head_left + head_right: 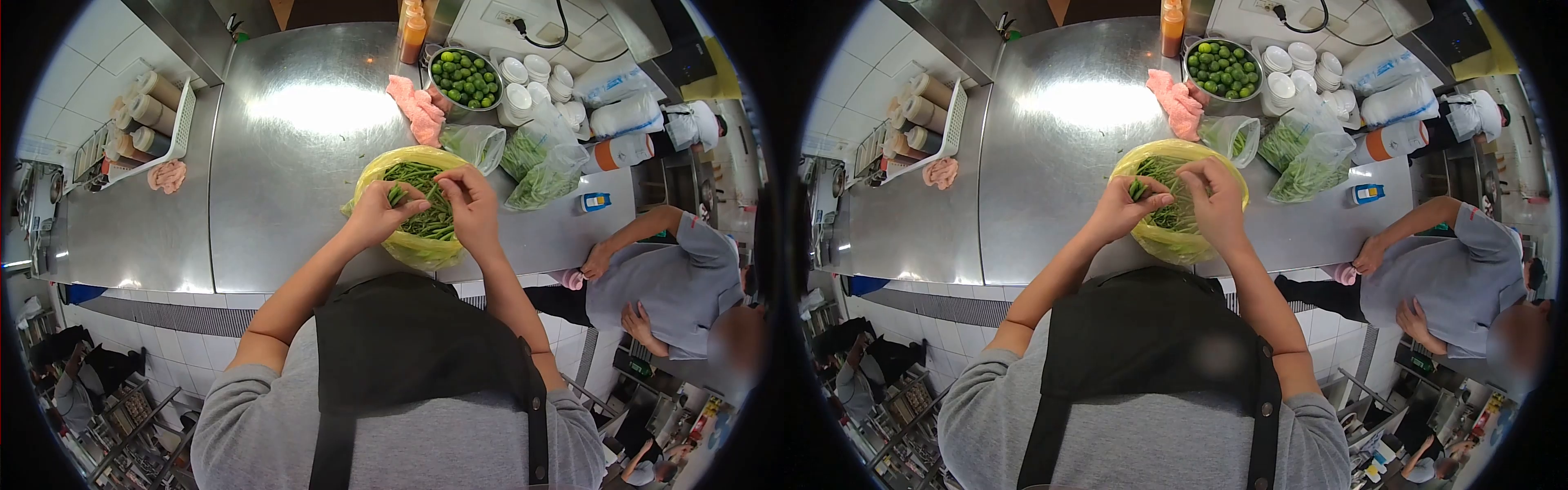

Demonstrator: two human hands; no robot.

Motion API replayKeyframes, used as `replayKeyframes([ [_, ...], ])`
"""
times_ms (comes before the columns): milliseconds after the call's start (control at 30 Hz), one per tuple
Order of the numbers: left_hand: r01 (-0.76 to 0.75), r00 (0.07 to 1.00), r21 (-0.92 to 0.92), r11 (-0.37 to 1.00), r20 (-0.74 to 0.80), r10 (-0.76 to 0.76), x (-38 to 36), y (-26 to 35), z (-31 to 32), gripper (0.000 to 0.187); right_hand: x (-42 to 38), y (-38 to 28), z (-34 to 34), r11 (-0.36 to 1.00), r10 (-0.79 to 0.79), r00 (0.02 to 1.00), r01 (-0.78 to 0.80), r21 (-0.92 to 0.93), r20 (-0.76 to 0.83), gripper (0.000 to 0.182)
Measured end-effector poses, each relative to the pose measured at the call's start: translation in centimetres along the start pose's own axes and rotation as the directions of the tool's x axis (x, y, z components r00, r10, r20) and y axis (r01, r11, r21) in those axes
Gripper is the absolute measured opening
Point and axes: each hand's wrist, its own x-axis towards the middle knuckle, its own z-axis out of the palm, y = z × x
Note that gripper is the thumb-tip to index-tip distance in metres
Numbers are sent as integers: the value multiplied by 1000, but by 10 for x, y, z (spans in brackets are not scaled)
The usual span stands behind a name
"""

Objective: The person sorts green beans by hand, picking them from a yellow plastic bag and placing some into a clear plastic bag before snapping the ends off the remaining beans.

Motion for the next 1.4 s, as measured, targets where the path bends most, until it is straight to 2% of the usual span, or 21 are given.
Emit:
replayKeyframes([
  [33, -93, 995, -80, 992, -51, 89, 1, 0, 3, 17, -2, 0, 4, 944, 187, 981, -167, 283, -45, 10],
  [67, -187, 979, -154, 970, -110, 171, 1, 1, 5, 16, -3, -2, 4, 944, 186, 982, -167, 284, -41, 10],
  [100, -183, 979, -154, 971, -113, 167, 0, 6, 5, 16, -4, -9, 5, 710, 301, 953, -252, 658, 41, 11],
  [133, -217, 970, -134, 967, -137, 199, 0, 16, 4, 15, -5, -13, 6, 332, 368, 916, -291, 897, 161, 12],
  [233, -282, 949, -79, 956, -170, 266, 3, 21, 7, 15, -8, -7, 9, 272, 458, 885, -223, 936, 77, 14],
  [400, -312, 940, -91, 946, -173, 293, 8, 16, 15, 14, -8, -6, 10, 299, 513, 856, -120, 947, -54, 13],
  [467, -266, 959, -32, 963, -111, 261, 4, 17, 15, 14, -1, -4, -7, 291, 532, 842, -81, 953, -91, 13],
  [533, -282, 958, -46, 958, -63, 279, -3, 8, 17, 14, 16, 0, -40, 295, 365, 900, 129, 947, -237, 13],
  [567, -299, 954, -58, 952, -13, 299, -6, 5, 17, 13, 20, -4, -52, 294, 365, 900, 133, 947, -240, 13],
  [600, -300, 954, -56, 952, -9, 300, -10, 6, 16, 13, 24, -17, -64, 457, 296, 910, 133, 879, -292, 10],
  [633, -144, 988, -273, 951, 21, 156, -14, 10, 14, 13, 26, -24, -69, 607, 220, 917, 137, 783, -332, 7],
  [667, 24, 996, -470, 882, 82, 17, -15, 12, 12, 13, 24, -23, -69, 607, 221, 915, 141, 782, -337, 7],
  [733, 18, 998, -529, 849, 60, 17, -13, 13, 8, 14, 16, -23, -64, 901, 135, 989, -95, 422, -66, 5],
  [800, 6, 999, -589, 808, 29, 14, -8, 13, 7, 16, 6, -23, -43, 917, 297, 944, -324, 231, 144, 8],
  [900, -102, 994, -642, 760, -96, 52, -2, 13, 6, 12, -6, -1, -14, 923, 322, 932, -348, 164, 164, 6],
  [1033, -208, 962, -584, 784, -265, 58, -3, 16, 2, 14, -14, -8, -6, 843, 357, 913, -406, 354, 198, 11],
  [1100, -218, 954, -550, 806, -292, 59, -1, 13, 3, 15, -18, -12, -1, 853, 295, 926, -366, 371, 235, 16],
  [1233, -317, 918, -375, 871, -352, 182, 1, 7, 12, 15, -16, -9, 8, 834, 335, 921, -388, 392, 199, 14],
  [1267, -354, 900, -326, 877, -374, 224, 1, 8, 13, 15, -16, -9, 10, 881, 294, 945, -326, 342, 143, 13],
  [1333, -295, 922, -396, 870, -357, 150, 0, 11, 12, 16, -15, -11, 13, 921, 246, 965, -261, 288, 89, 13],
  [1400, -235, 939, -466, 853, -337, 75, 1, 9, 9, 17, -13, -19, 13, 921, 69, 997, -80, 381, 41, 12],
])
